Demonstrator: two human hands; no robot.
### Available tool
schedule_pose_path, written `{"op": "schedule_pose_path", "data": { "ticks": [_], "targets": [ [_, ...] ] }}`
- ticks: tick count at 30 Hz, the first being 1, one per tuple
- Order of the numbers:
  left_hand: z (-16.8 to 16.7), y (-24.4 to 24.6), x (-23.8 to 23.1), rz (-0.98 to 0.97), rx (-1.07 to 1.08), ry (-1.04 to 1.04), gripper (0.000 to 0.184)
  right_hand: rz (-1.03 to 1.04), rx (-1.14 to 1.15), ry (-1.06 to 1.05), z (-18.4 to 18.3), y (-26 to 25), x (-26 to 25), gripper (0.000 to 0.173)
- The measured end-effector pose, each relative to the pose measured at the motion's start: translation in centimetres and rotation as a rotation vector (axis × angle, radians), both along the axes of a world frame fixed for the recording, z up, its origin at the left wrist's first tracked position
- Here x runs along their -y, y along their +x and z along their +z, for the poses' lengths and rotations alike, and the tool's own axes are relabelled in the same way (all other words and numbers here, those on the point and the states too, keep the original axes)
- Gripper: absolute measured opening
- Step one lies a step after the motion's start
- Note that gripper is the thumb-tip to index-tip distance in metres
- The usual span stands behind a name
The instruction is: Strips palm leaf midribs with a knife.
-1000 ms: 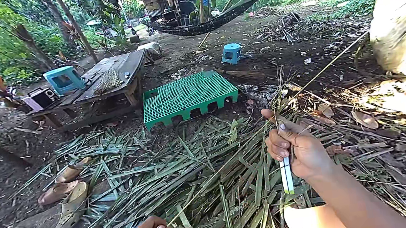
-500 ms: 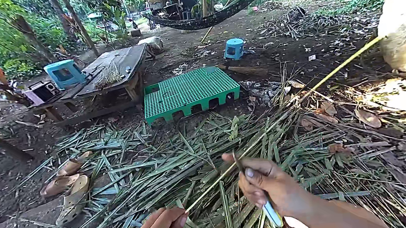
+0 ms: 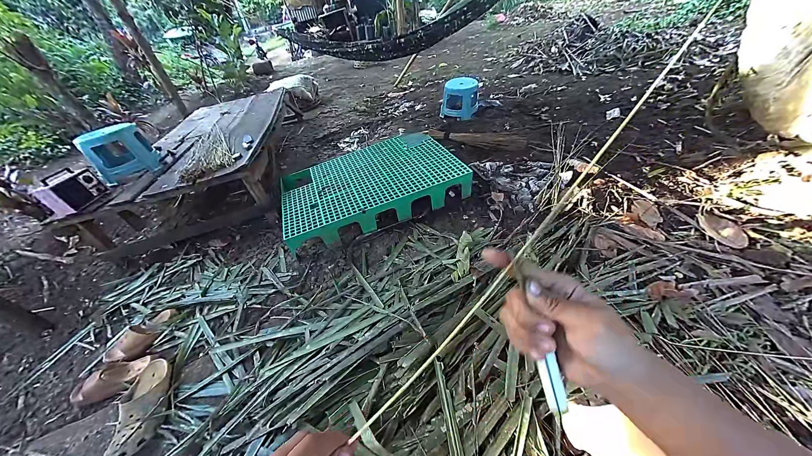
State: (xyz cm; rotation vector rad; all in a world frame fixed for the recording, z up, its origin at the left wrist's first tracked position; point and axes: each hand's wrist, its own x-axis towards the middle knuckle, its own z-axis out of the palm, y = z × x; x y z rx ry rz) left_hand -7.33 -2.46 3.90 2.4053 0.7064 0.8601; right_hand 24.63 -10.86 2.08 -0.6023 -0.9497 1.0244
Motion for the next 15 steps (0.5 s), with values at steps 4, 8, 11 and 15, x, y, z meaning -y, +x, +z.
{"op": "schedule_pose_path", "data": {
  "ticks": [4, 8, 11, 15],
  "targets": [
    [0.5, -1.1, -0.7, -0.040, -0.041, -0.074, 0.026, -0.264, -0.111, -0.022, 1.1, 3.1, -0.2, 0.043],
    [0.3, -1.0, -1.4, 0.032, -0.099, 0.002, 0.024, -0.313, -0.148, -0.026, 0.9, 2.7, -0.6, 0.044],
    [0.8, 0.9, -0.7, 0.059, -0.096, 0.062, 0.024, -0.199, -0.067, -0.041, 0.2, 0.0, -0.7, 0.037],
    [0.6, 4.5, 1.1, 0.068, 0.005, 0.132, 0.018, 0.096, 0.072, -0.035, -1.4, -4.8, -0.4, 0.040]
  ]
}}
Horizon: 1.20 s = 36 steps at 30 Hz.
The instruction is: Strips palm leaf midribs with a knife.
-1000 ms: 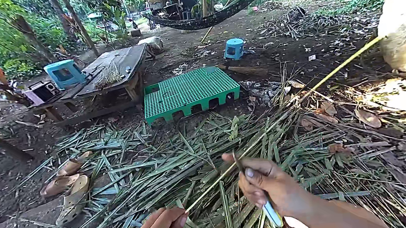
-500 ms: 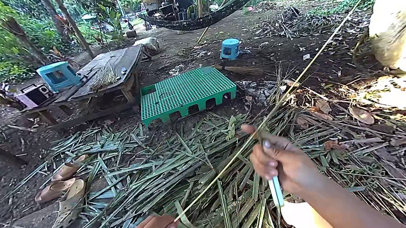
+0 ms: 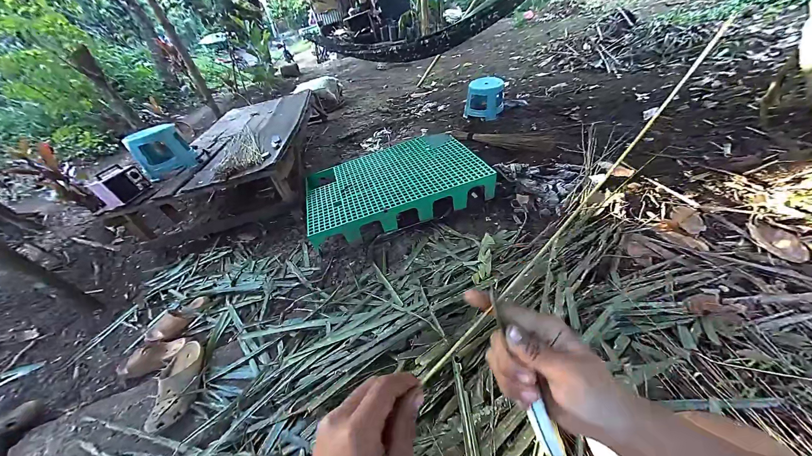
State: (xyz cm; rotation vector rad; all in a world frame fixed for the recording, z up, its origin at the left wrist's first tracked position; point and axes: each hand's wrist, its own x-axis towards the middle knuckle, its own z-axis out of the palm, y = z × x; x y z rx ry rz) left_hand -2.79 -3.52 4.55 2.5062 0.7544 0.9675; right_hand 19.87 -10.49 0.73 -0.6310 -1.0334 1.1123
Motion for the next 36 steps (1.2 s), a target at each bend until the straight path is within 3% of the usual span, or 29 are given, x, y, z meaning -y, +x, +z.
{"op": "schedule_pose_path", "data": {
  "ticks": [3, 6, 13, 16, 18, 21, 24, 36],
  "targets": [
    [-0.4, 0.9, 0.4, -0.029, 0.073, 0.029, 0.020, 0.205, 0.105, -0.030, -0.4, -2.0, 0.7, 0.047],
    [-0.4, 0.7, 0.8, -0.038, 0.072, 0.025, 0.022, 0.262, 0.112, -0.043, -0.6, -2.4, 1.0, 0.046],
    [-0.1, -0.7, 0.8, -0.010, 0.058, 0.007, 0.023, -0.108, -0.065, -0.006, 0.2, 2.7, 0.6, 0.034],
    [-0.3, -1.0, 0.5, -0.003, 0.048, -0.006, 0.024, -0.224, -0.122, -0.027, 0.9, 4.1, 0.5, 0.037],
    [-0.5, -0.9, 0.6, -0.009, 0.039, -0.019, 0.023, -0.134, -0.052, -0.025, 0.7, 3.1, 0.9, 0.037],
    [-0.3, -0.5, 1.0, -0.034, 0.026, -0.064, 0.023, 0.159, 0.151, -0.042, 0.2, -0.3, 1.7, 0.048],
    [-0.2, -0.2, 1.5, -0.059, 0.028, -0.088, 0.023, 0.313, 0.165, -0.096, -0.4, -3.0, 2.0, 0.044],
    [0.0, -1.5, 0.8, -0.087, 0.055, -0.200, 0.024, -0.145, -0.094, -0.004, 1.3, 3.2, 0.9, 0.035]
  ]
}}
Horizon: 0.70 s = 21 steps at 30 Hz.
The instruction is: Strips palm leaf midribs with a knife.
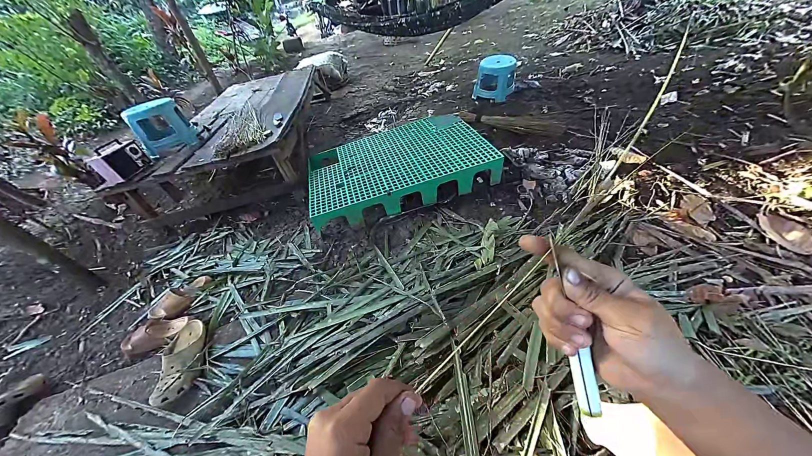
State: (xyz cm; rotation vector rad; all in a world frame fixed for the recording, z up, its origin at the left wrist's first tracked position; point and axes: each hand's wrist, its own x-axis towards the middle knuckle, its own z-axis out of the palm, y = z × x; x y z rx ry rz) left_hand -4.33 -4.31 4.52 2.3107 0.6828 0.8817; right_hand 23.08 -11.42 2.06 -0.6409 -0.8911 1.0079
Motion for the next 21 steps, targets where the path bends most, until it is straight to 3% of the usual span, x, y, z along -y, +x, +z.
{"op": "schedule_pose_path", "data": {
  "ticks": [2, 5, 8, 17, 21],
  "targets": [
    [0.1, 0.1, 0.1, 0.006, -0.006, -0.005, 0.024, 0.057, 0.065, 0.010, -0.1, -0.5, 0.4, 0.036],
    [0.2, 0.5, 0.6, -0.019, -0.022, -0.043, 0.023, 0.315, 0.236, -0.067, -0.3, -3.5, 1.2, 0.044],
    [0.4, 0.6, 1.0, -0.052, -0.032, -0.091, 0.023, 0.465, 0.241, -0.112, -0.7, -5.5, 1.4, 0.045],
    [0.5, -0.2, 0.7, 0.034, -0.027, 0.034, 0.023, 0.118, 0.009, -0.130, 0.7, -0.5, 0.9, 0.036],
    [0.2, 0.2, 1.0, 0.091, -0.065, 0.122, 0.022, 0.241, 0.097, -0.152, 0.6, -1.8, 1.4, 0.041]
  ]
}}
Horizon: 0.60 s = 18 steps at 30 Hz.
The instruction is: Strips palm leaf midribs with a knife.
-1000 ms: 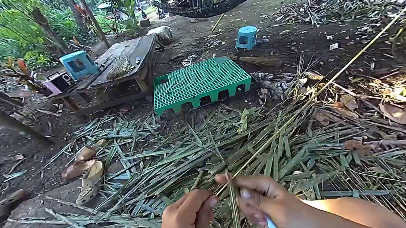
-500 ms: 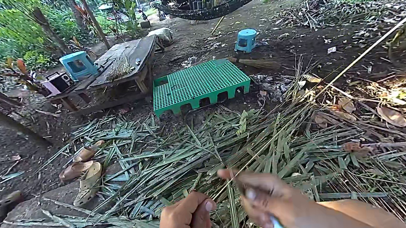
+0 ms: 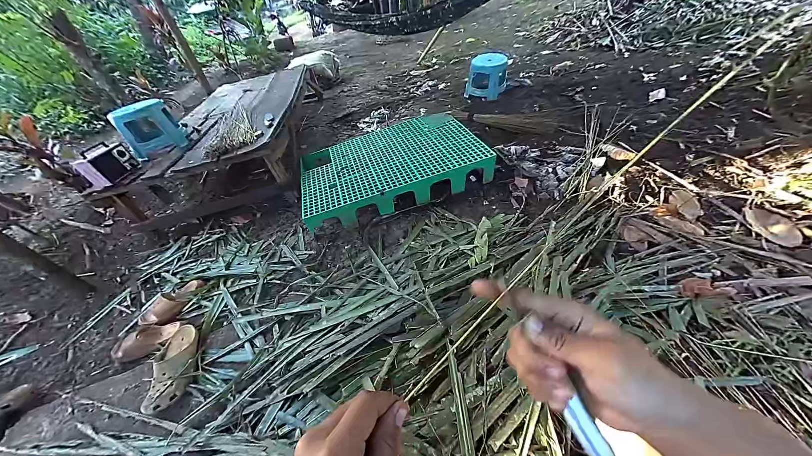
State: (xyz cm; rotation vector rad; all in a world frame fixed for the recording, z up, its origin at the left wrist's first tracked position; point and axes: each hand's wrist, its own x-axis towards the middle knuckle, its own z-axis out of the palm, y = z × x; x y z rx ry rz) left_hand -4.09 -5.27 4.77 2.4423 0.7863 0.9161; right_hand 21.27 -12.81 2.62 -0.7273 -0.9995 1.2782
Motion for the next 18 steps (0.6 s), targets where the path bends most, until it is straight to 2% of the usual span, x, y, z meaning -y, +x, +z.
{"op": "schedule_pose_path", "data": {
  "ticks": [3, 5, 8, 12, 15, 18],
  "targets": [
    [-0.2, 0.1, 0.0, -0.038, 0.005, -0.010, 0.022, 0.148, 0.068, 0.003, -0.4, -1.7, 0.1, 0.044],
    [-0.1, -0.3, -0.2, -0.066, 0.015, -0.041, 0.023, 0.078, 0.030, 0.027, -0.6, -1.1, -0.1, 0.041],
    [0.0, -1.3, -0.9, -0.061, 0.013, -0.070, 0.025, -0.150, -0.041, 0.068, -0.1, 2.2, -0.7, 0.036],
    [0.0, -2.3, -1.7, -0.071, -0.018, -0.113, 0.024, -0.379, -0.087, 0.062, 0.8, 5.4, -1.0, 0.041],
    [-0.2, -2.6, -2.3, -0.086, -0.067, -0.148, 0.024, -0.416, -0.100, 0.067, 0.8, 5.4, -0.9, 0.043],
    [-0.3, -1.8, -2.5, -0.116, -0.034, -0.109, 0.029, -0.310, -0.036, 0.084, 0.2, 4.1, -0.8, 0.039]
  ]
}}
